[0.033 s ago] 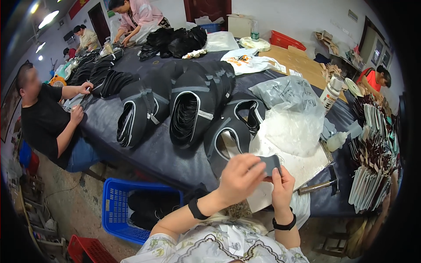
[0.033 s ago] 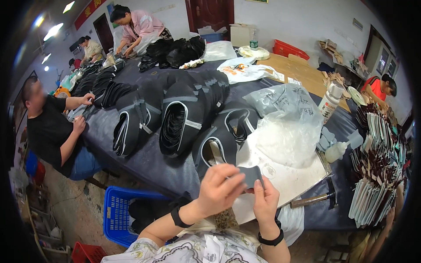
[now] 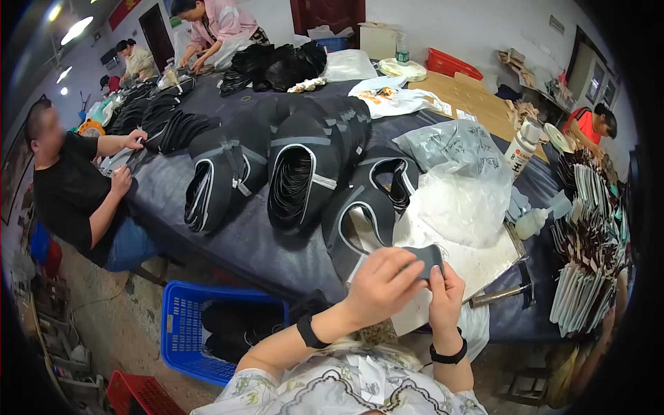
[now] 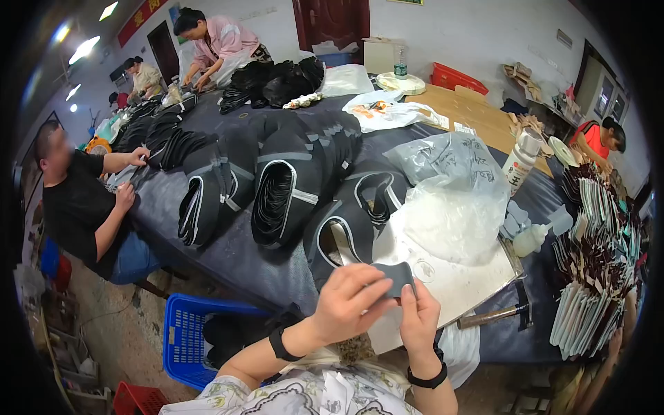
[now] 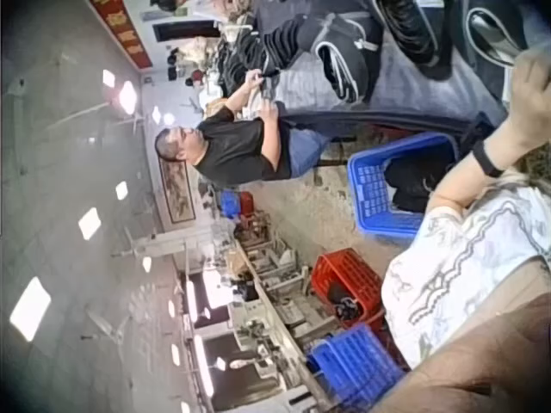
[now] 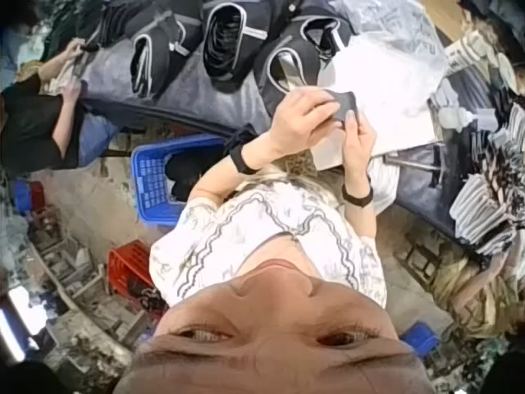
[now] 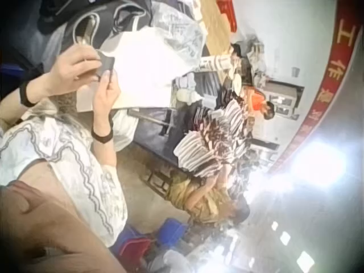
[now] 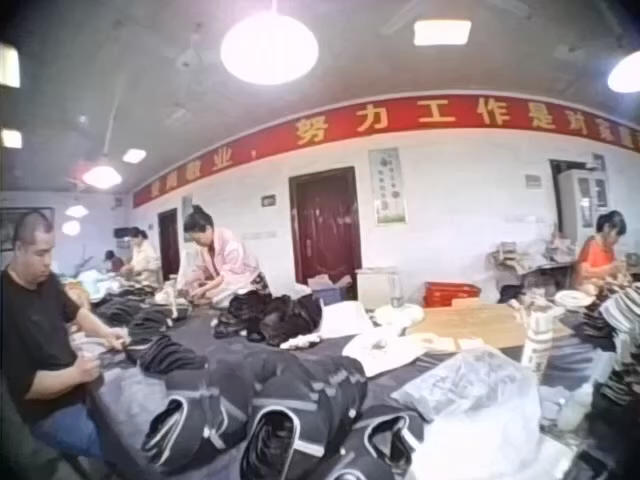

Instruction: Attaching a grey reinforcement or decorative component to the heel area of a black boot upper using glue.

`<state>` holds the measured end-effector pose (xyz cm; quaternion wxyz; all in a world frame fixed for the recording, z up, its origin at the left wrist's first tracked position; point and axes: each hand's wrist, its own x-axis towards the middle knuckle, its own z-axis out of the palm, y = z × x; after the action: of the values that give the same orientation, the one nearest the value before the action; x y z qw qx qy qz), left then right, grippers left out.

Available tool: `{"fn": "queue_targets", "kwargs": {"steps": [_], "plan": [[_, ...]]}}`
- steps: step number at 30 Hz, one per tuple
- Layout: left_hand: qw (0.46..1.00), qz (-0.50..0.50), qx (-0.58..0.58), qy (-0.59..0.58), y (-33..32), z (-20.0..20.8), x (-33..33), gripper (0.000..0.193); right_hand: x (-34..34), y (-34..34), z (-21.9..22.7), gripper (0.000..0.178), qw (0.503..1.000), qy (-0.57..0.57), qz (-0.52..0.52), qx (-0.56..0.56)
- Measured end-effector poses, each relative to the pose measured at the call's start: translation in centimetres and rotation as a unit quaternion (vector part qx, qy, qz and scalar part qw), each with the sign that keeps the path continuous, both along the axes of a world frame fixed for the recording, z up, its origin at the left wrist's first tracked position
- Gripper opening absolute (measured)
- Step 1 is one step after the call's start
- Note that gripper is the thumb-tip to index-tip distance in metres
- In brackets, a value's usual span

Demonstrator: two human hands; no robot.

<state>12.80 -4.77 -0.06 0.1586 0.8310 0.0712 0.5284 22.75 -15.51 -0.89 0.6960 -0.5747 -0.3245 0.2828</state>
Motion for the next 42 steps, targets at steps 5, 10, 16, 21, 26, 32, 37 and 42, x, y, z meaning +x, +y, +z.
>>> {"fn": "queue_targets", "kwargs": {"steps": [5,10,16,21,26,32,37,42], "plan": [[0.993,-0.086,-0.044,0.072,0.0,-1.3,0.2,0.041,-0.5,-0.5,-0.3,0.029,1.000,-0.002,0.018,-0.009],[0.981,-0.143,-0.109,0.079,0.4,-0.9,-0.1,0.035,0.1,-0.8,-0.8,0.038,0.996,-0.082,0.043,0.005],[0.973,-0.148,-0.162,0.066,0.1,-0.8,0.1,0.020,0.4,-0.7,-1.0,0.035,0.998,-0.039,0.046,0.006],[0.901,-0.199,-0.379,0.062,0.6,-1.5,0.2,0.016,0.2,1.1,-1.2,0.039,0.999,-0.035,-0.009,0.015],[0.797,-0.265,-0.541,0.043,1.3,-1.4,-0.8,0.014,0.7,1.6,-1.0,0.034,0.992,-0.122,0.037,-0.025],[0.771,-0.302,-0.554,0.085,2.2,-1.1,-1.1,0.012,1.3,0.7,-0.4,0.034,0.992,-0.105,0.065,-0.021],[0.766,-0.335,-0.540,0.094,2.4,-0.9,-1.2,0.012,1.9,0.5,-0.6,0.033,0.988,-0.102,0.114,-0.015],[0.754,-0.359,-0.541,0.103,2.4,-0.7,-1.2,0.010,2.2,0.4,-0.3,0.034,0.988,-0.087,0.130,-0.004]]}}
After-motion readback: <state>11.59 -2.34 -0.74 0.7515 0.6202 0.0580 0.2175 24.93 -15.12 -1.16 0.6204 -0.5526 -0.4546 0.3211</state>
